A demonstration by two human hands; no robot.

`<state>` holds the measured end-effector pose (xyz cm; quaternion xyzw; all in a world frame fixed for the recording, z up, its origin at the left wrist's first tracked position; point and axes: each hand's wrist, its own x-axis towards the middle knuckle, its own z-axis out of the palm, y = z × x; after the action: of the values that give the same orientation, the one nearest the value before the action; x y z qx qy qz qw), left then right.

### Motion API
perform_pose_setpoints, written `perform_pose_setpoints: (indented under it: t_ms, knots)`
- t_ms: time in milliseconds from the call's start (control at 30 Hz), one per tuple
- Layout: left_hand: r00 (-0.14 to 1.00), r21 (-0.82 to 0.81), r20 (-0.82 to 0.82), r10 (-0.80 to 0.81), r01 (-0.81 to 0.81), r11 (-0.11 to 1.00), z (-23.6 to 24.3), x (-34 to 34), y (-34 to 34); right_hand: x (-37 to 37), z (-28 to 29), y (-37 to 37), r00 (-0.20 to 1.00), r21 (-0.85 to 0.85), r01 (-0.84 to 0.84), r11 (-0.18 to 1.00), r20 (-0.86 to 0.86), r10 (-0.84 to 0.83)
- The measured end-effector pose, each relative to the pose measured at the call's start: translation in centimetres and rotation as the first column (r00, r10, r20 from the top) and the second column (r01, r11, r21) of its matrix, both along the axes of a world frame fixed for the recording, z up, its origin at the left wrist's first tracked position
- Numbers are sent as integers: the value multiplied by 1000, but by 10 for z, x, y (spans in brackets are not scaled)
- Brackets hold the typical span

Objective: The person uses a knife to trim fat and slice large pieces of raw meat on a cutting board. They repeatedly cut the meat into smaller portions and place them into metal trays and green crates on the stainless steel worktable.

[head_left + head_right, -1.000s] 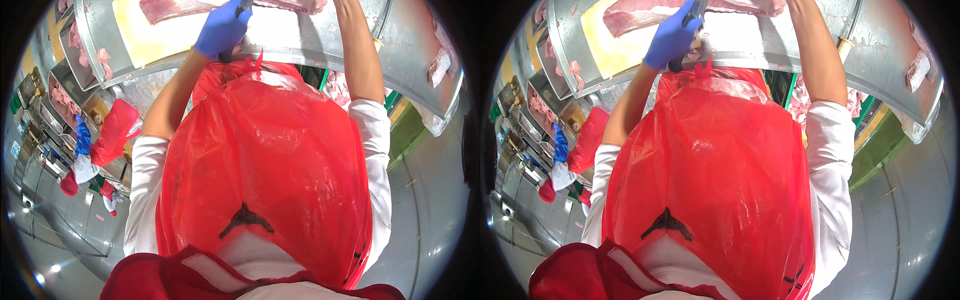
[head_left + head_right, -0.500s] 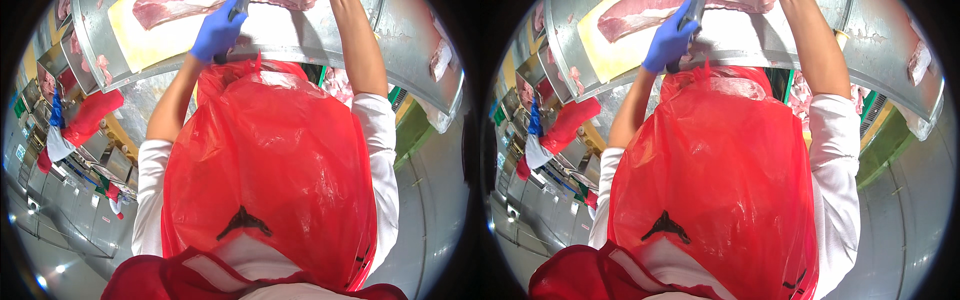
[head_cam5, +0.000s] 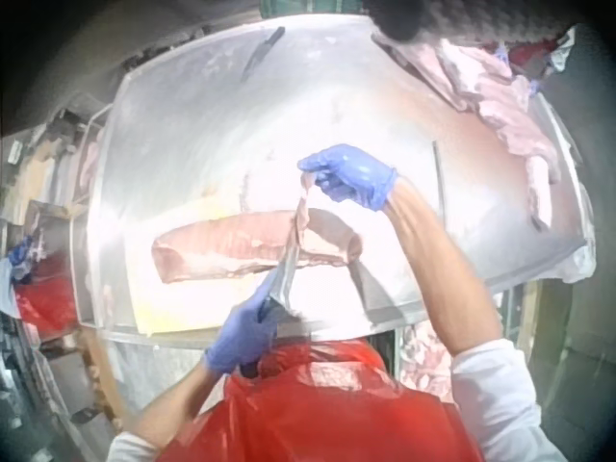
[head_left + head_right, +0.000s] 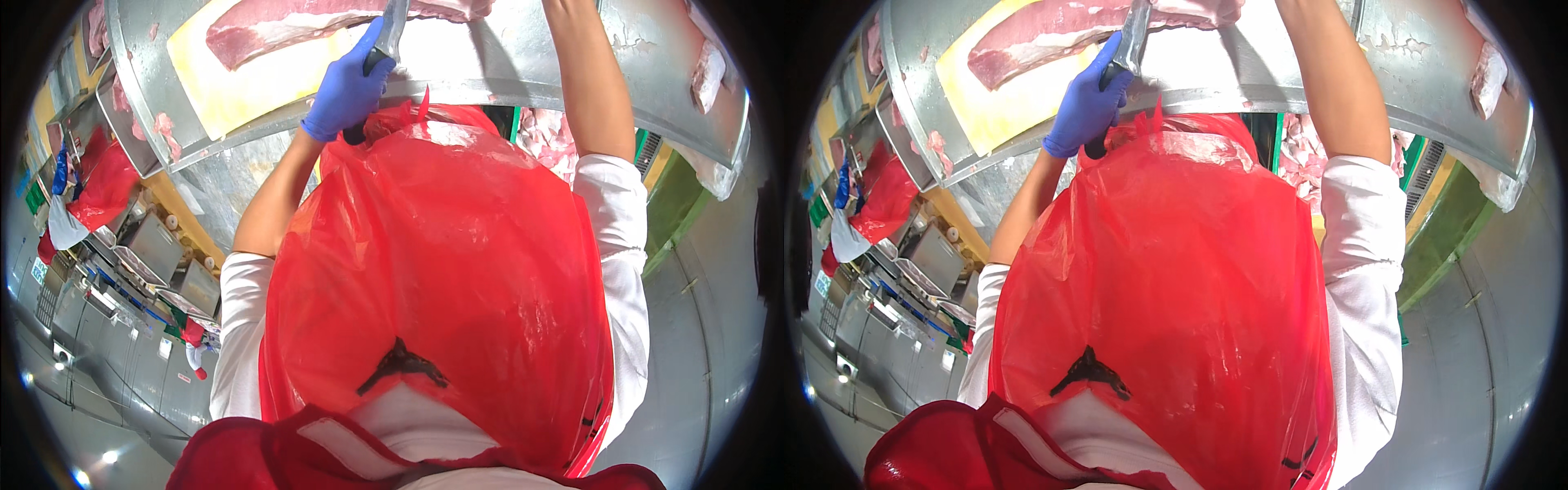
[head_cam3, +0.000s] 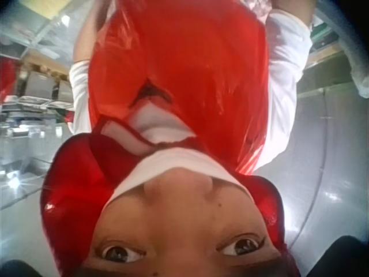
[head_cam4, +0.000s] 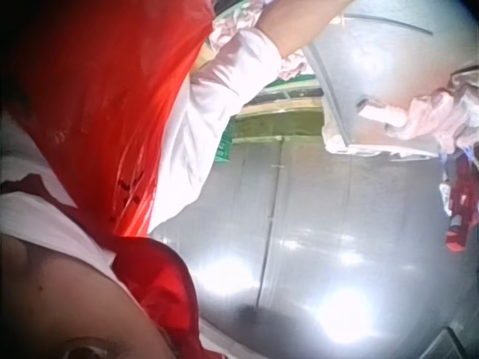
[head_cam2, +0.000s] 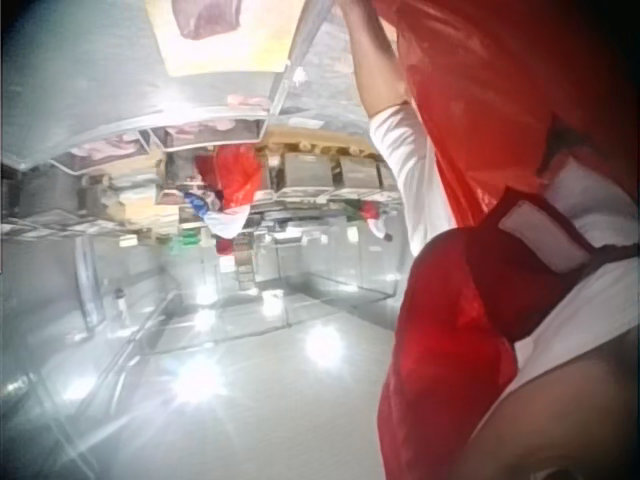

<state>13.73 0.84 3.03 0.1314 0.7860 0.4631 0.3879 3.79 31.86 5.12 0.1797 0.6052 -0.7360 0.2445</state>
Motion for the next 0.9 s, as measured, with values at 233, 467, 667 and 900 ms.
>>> perform_pose_setpoints:
  t_ms: [233,467,667,900]
  knots:
    - [997,0,30,-70,71,998,-14,-15,21,0,10,10,999,-109,-1,994,33,5]
    - [981,-137,-159,-113,92,986,-22,-27,56,-1,14,14,1000,-159,-3,987,-10,2]
    - [998,94,52,16,-21,995,-27,3,48,-1,21,22,998,-156,58,986,-8,-60]
    - [994,144,94,47,-61,988,-35,11,66,4,37,29,998,-103,29,994,-44,-34]
